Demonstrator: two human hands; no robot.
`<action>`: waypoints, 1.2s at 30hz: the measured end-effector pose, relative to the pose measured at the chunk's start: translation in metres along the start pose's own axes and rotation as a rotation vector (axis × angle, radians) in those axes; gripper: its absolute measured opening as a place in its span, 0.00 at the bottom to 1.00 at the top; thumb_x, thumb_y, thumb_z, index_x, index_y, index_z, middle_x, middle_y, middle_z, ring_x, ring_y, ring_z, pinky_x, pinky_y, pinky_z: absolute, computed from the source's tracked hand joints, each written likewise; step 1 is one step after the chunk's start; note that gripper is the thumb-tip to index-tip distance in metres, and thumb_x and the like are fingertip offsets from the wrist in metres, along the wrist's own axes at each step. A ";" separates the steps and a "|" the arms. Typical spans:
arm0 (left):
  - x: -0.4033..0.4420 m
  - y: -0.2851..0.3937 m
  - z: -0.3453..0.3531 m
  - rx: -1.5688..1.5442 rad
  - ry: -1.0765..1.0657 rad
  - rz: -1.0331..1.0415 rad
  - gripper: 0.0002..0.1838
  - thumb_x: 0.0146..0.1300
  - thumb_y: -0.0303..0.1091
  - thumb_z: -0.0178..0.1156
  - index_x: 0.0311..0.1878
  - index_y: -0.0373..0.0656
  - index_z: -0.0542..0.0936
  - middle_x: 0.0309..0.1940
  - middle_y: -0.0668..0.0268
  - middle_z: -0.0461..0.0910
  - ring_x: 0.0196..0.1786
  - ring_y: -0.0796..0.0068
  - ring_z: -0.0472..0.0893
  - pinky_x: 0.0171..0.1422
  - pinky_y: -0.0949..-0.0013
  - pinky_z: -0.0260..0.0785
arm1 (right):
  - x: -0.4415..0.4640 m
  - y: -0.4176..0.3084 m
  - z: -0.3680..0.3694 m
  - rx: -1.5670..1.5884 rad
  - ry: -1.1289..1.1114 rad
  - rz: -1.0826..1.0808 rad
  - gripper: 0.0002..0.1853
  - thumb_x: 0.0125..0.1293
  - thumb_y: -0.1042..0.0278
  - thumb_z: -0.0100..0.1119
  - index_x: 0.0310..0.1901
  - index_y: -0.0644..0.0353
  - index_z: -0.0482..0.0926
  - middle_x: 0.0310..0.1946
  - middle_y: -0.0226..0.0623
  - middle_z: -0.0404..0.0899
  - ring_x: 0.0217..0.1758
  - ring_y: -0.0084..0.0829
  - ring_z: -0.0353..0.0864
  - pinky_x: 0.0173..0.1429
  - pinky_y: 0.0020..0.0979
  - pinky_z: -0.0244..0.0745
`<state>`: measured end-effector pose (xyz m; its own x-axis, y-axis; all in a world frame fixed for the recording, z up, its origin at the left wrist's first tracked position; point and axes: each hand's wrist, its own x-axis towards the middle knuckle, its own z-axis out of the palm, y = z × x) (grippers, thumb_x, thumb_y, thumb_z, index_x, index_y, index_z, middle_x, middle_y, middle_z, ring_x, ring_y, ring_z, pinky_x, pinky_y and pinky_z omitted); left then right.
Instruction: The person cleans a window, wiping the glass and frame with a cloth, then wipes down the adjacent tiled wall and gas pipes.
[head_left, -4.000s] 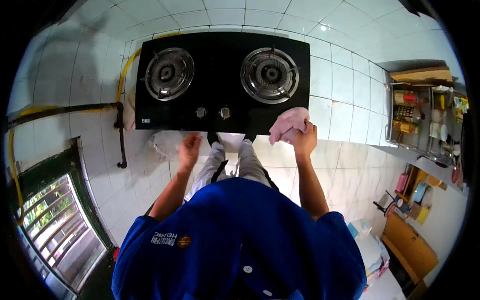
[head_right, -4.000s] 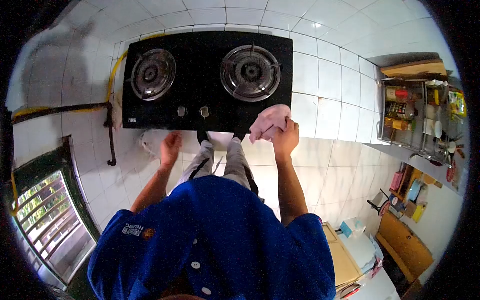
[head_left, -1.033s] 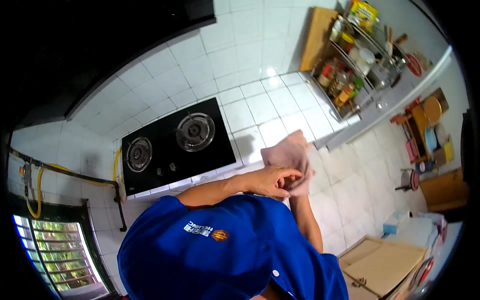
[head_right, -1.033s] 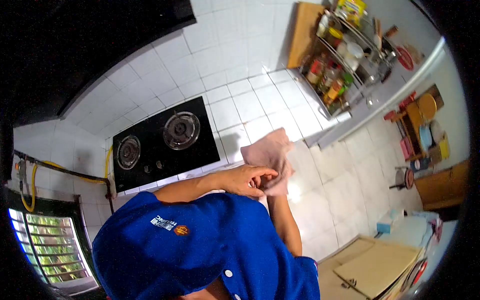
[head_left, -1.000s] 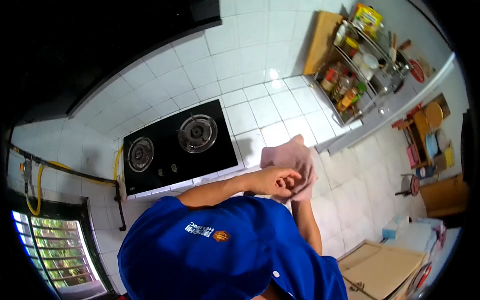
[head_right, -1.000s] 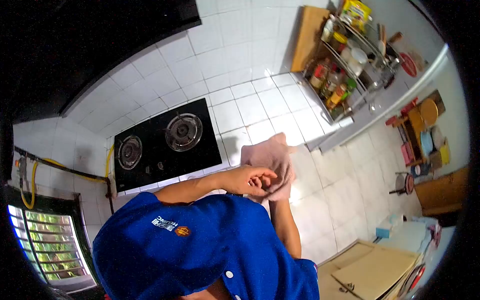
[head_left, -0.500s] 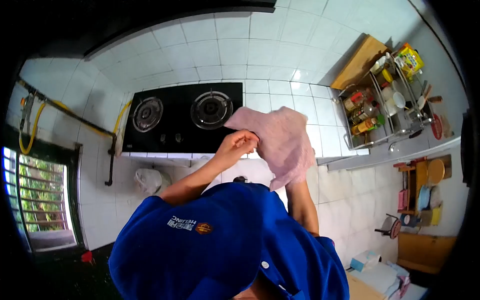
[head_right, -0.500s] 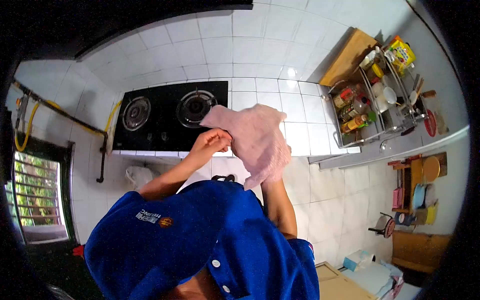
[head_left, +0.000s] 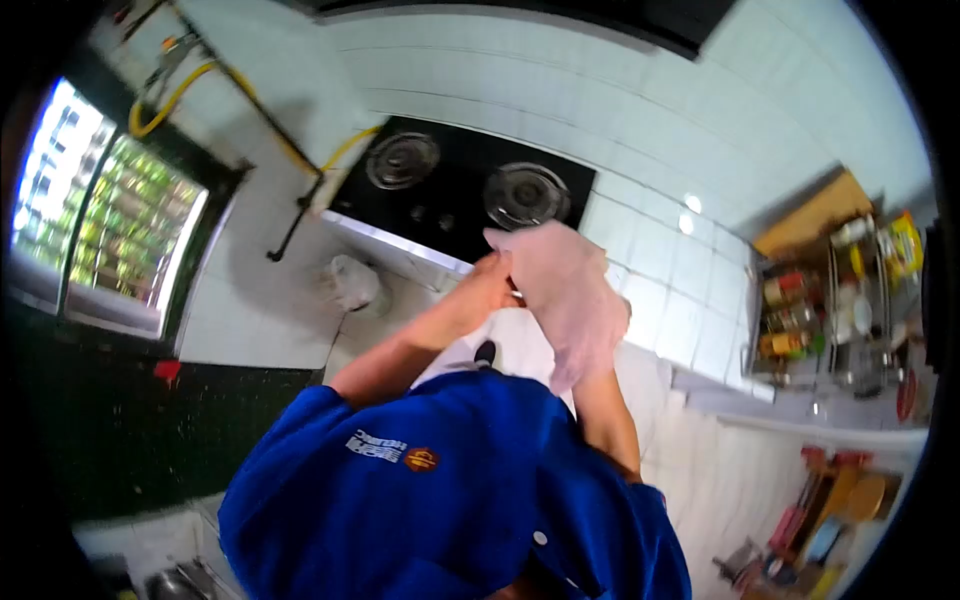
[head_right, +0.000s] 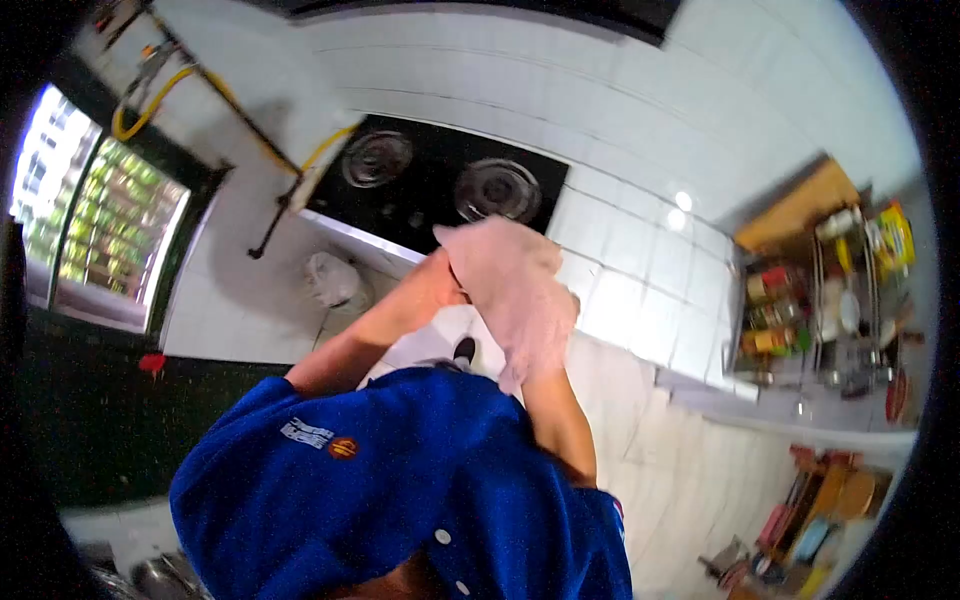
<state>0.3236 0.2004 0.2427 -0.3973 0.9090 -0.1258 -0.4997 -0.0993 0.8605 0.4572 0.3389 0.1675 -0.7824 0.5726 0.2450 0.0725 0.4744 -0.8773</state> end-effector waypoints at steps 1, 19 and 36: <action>-0.001 0.003 -0.003 -0.108 -0.074 -0.013 0.35 0.70 0.57 0.53 0.70 0.42 0.64 0.63 0.63 0.74 0.63 0.72 0.74 0.67 0.64 0.67 | -0.001 -0.005 0.008 0.010 -0.033 -0.015 0.24 0.67 0.57 0.58 0.63 0.54 0.70 0.60 0.36 0.74 0.66 0.33 0.70 0.68 0.34 0.65; -0.184 0.149 -0.169 1.257 0.091 0.360 0.18 0.51 0.34 0.66 0.47 0.41 0.80 0.35 0.56 0.81 0.44 0.54 0.80 0.53 0.60 0.73 | 0.006 -0.180 0.265 -0.295 -0.560 -0.257 0.24 0.71 0.60 0.52 0.67 0.55 0.65 0.64 0.41 0.68 0.70 0.36 0.66 0.71 0.35 0.61; -0.334 0.253 -0.345 2.008 0.381 0.817 0.31 0.36 0.45 0.72 0.49 0.51 0.78 0.52 0.60 0.72 0.66 0.51 0.66 0.73 0.35 0.47 | 0.100 -0.277 0.548 0.249 -0.932 -0.827 0.43 0.66 0.56 0.59 0.76 0.58 0.49 0.75 0.44 0.51 0.80 0.41 0.46 0.81 0.39 0.44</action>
<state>0.0641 -0.2680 0.3325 -0.2602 0.7733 0.5782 0.9359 0.3492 -0.0458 0.0200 -0.1018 0.2083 -0.6825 -0.5668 0.4615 -0.6823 0.2677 -0.6803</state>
